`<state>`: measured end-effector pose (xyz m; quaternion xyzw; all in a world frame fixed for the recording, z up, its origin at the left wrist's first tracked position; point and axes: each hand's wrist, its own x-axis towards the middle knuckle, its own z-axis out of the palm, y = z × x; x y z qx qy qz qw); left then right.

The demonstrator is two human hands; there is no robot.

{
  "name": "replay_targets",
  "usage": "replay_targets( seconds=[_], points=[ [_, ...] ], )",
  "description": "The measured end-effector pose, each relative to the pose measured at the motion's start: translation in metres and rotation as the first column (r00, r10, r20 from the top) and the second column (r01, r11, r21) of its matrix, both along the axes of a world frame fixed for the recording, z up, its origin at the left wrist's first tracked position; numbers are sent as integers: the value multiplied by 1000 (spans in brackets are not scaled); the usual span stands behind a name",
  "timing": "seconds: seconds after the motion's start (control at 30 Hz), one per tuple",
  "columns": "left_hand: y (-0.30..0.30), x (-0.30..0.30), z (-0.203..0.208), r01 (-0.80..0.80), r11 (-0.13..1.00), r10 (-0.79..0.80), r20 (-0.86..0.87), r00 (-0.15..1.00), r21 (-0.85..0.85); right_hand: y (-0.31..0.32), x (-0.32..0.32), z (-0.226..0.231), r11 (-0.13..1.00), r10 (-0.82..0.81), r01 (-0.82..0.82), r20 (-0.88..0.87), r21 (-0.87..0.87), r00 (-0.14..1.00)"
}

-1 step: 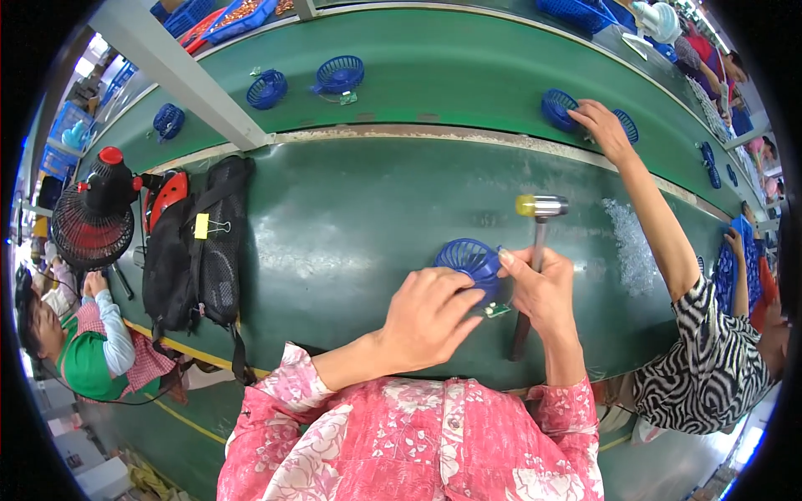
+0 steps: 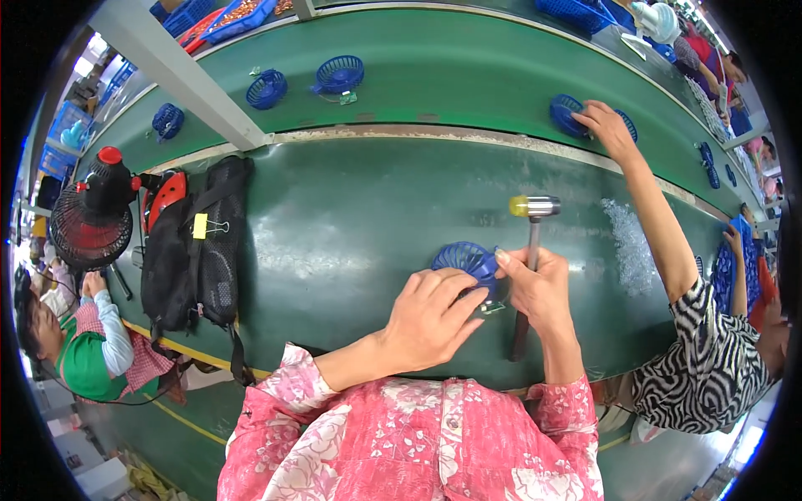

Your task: The person assembles portable electric fans by pressing fan housing and motor unit components together with a small hammer on a production line.

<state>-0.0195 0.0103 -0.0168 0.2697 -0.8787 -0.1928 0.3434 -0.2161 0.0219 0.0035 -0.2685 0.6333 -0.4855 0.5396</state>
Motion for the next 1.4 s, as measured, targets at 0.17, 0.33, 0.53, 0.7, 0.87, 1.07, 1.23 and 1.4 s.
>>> replay_targets(
  seconds=[0.17,0.33,0.53,0.7,0.87,1.07,1.23,1.4],
  points=[
    [-2,-6,-20,-19,996,29,121,992,-86,2,-18,-25,966,257,-218,-616,138,745],
    [0,-5,-22,-35,994,52,158,986,-108,23,-18,-18,987,142,-155,-726,49,673],
    [-1,-11,-19,-28,995,41,138,990,-93,59,-13,8,938,-129,-188,-797,-292,590],
    [-1,-12,-12,-29,997,41,170,985,-74,67,-16,-34,944,85,-322,-881,-79,465],
    [-3,-2,-2,-4,1000,5,187,982,-8,63,-89,-37,984,-64,164,-707,74,705],
    [0,1,-1,-11,999,6,93,996,48,69,-169,-44,934,-231,350,-874,-75,427],
    [2,1,-1,-52,993,47,52,998,104,55,-184,-49,949,-199,298,-933,-107,301],
    [2,1,0,-89,993,87,40,995,78,43,-190,-52,954,-56,301,-989,-12,137]
  ],
)
